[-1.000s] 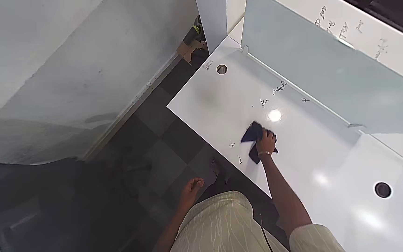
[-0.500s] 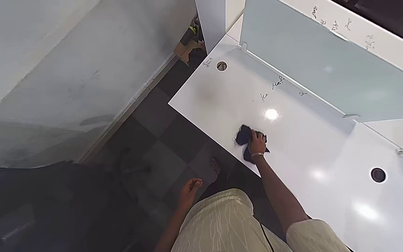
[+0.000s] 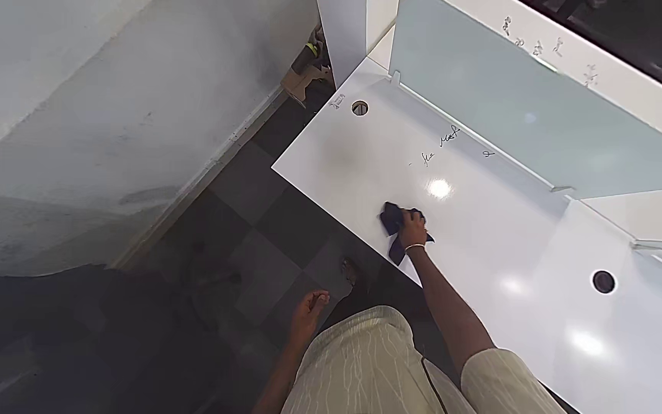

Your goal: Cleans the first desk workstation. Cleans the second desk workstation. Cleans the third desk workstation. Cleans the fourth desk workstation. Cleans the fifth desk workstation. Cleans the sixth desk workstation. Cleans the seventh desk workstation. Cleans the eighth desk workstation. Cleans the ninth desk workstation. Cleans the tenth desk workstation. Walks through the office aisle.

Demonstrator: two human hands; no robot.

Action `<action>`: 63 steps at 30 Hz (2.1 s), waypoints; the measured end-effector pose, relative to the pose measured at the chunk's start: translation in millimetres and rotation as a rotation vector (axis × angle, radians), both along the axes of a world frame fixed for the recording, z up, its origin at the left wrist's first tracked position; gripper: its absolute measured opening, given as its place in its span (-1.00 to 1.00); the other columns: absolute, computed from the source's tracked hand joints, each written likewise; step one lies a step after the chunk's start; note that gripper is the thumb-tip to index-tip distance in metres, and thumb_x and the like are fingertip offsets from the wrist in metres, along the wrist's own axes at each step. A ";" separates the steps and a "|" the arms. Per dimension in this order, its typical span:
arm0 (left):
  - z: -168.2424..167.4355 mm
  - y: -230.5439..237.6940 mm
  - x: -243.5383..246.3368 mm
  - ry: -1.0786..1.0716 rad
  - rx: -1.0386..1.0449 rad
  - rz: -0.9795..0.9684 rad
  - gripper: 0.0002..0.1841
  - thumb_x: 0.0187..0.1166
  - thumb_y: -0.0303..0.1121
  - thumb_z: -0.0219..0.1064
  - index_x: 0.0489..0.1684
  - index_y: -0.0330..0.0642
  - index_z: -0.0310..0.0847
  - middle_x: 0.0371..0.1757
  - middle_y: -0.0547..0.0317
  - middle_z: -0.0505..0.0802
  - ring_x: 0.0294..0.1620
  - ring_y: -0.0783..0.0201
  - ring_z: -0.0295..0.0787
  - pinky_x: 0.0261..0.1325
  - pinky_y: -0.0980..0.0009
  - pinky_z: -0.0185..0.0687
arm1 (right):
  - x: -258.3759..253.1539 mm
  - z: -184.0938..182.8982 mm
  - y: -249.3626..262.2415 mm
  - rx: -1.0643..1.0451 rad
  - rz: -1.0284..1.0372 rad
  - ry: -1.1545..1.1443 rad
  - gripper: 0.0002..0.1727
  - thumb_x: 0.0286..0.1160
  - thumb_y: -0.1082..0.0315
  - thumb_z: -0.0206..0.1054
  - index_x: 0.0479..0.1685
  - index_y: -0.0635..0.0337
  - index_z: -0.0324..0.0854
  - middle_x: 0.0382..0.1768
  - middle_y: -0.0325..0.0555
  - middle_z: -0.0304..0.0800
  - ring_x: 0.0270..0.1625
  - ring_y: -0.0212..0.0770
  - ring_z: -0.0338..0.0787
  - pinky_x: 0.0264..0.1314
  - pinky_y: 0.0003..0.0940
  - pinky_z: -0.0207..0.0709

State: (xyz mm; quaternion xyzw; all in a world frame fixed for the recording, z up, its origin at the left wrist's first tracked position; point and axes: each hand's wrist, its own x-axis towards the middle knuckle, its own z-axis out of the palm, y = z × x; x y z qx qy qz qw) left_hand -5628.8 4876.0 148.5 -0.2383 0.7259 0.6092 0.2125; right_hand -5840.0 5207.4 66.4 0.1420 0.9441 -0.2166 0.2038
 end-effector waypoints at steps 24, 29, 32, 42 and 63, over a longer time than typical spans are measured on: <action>-15.0 53.7 -91.5 0.091 0.067 -0.054 -0.75 0.66 -0.40 0.15 0.09 -0.37 0.63 -0.10 0.16 0.90 -0.09 0.37 0.88 0.07 0.41 0.81 | -45.7 5.9 225.2 0.176 -1.065 -0.015 -0.19 0.60 -0.07 0.30 0.80 0.09 0.20 0.61 0.29 0.45 0.60 0.25 0.54 0.56 0.15 0.46; -2.4 72.2 -124.6 -0.071 -0.019 -0.107 -0.72 0.72 -0.36 0.17 0.17 -0.35 0.64 -0.02 0.06 0.89 -0.02 0.28 0.88 0.17 0.31 0.80 | -157.8 14.1 239.2 0.185 -0.963 -0.044 -0.32 0.70 -0.02 0.15 0.75 0.09 0.32 0.64 0.30 0.41 0.58 0.25 0.56 0.53 0.16 0.49; -3.0 79.6 -144.9 -0.104 -0.063 -0.075 -0.74 0.73 -0.37 0.16 0.16 -0.35 0.65 -0.04 0.05 0.89 -0.03 0.26 0.88 0.15 0.31 0.80 | -222.6 17.2 203.0 0.120 -0.721 -0.026 -0.37 0.67 0.08 0.19 0.66 0.21 0.41 0.63 0.34 0.41 0.64 0.27 0.49 0.59 0.19 0.42; -4.5 110.2 -188.6 -0.117 -0.057 -0.096 -0.75 0.71 -0.39 0.20 0.14 -0.38 0.66 -0.04 0.04 0.91 -0.04 0.27 0.90 0.14 0.32 0.82 | -278.2 -2.3 94.4 -0.127 -0.087 0.020 -0.34 0.53 0.05 0.42 0.68 -0.16 0.45 0.57 0.17 0.51 0.55 0.30 0.55 0.35 0.34 0.56; 7.2 56.7 -155.0 -0.161 -0.122 -0.005 -0.72 0.72 -0.31 0.23 0.20 -0.31 0.66 0.05 0.02 0.90 0.06 0.21 0.88 0.20 0.23 0.81 | -261.1 -8.4 203.9 0.283 -0.979 0.037 -0.23 0.65 -0.08 0.13 0.78 0.16 0.22 0.63 0.25 0.41 0.60 0.19 0.54 0.51 0.04 0.54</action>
